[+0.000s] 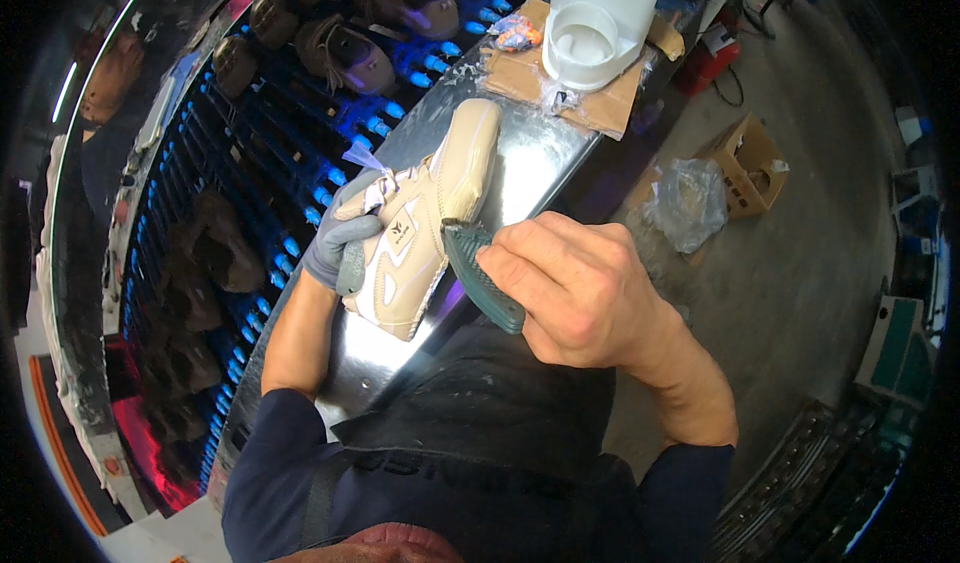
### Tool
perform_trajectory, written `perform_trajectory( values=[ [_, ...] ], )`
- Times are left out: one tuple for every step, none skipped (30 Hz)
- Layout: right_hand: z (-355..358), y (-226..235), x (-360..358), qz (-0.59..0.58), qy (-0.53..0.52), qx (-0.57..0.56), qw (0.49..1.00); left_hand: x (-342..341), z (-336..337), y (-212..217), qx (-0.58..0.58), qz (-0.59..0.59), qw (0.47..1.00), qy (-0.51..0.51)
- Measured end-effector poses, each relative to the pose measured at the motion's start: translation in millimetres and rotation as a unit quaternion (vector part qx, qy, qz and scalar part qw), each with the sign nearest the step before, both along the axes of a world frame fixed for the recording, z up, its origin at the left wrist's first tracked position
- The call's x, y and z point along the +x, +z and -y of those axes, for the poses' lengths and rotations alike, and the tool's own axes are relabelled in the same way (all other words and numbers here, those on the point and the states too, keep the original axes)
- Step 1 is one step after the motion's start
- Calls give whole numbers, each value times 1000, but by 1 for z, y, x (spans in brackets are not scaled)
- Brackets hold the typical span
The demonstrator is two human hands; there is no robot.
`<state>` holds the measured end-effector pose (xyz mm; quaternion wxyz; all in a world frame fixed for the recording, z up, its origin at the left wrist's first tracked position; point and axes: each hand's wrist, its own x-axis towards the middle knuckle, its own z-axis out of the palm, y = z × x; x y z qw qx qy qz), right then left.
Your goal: The person applies glue to the sole and side edges of a beige sneaker using a brush. They repeatedly dip the brush into a white glue container and spread the adhesive along the shoe's perimeter while holding the shoe on a metal workbench.
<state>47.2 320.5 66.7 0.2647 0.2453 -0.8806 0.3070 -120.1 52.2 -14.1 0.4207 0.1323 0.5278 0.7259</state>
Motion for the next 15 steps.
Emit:
perform_trajectory(
  values=[
    [0, 2, 0, 8, 7, 2, 1000, -1, 1, -3, 1, -6, 1000, 3],
    [0, 4, -1, 16, 15, 9, 1000, -3, 3, -8, 2, -11, 1000, 6],
    [1, 7, -2, 25, 23, 16, 999, -4, 3, -10, 3, -16, 1000, 9],
    [1, 9, -3, 34, 31, 24, 999, -4, 4, -11, 4, -10, 1000, 8],
    [2, 10, -2, 37, 27, 22, 999, -4, 4, -11, 5, -5, 1000, 9],
    [1, 12, -3, 38, 26, 21, 999, -4, 4, -10, 7, -2, 1000, 12],
    [0, 13, -4, 38, 25, 21, 999, -5, 4, -12, 2, -7, 1000, 9],
    [-1, 11, -5, 28, 10, 13, 999, -6, 5, -14, -2, -12, 1000, 6],
    [-2, 8, -7, 19, -5, 5, 1000, -7, 5, -15, -6, -17, 1000, 3],
    [-3, 6, -8, 10, -21, -3, 1000, -7, 4, -16, 0, -12, 1000, 0],
    [-3, 5, -8, 9, -20, -7, 1000, -7, 3, -16, 6, -7, 1000, -3],
    [-2, 3, -8, 8, -18, -11, 1000, -6, 3, -16, 11, -2, 1000, -5],
    [-2, 1, -9, 8, -16, -16, 1000, -6, 3, -17, 17, 6, 1000, -1],
    [-2, 3, -8, 18, -7, -9, 1000, -6, 2, -18, 22, 15, 1000, 2],
    [-3, 4, -7, 29, 2, -3, 1000, -6, 3, -19, 26, 25, 999, 6]
  ],
)
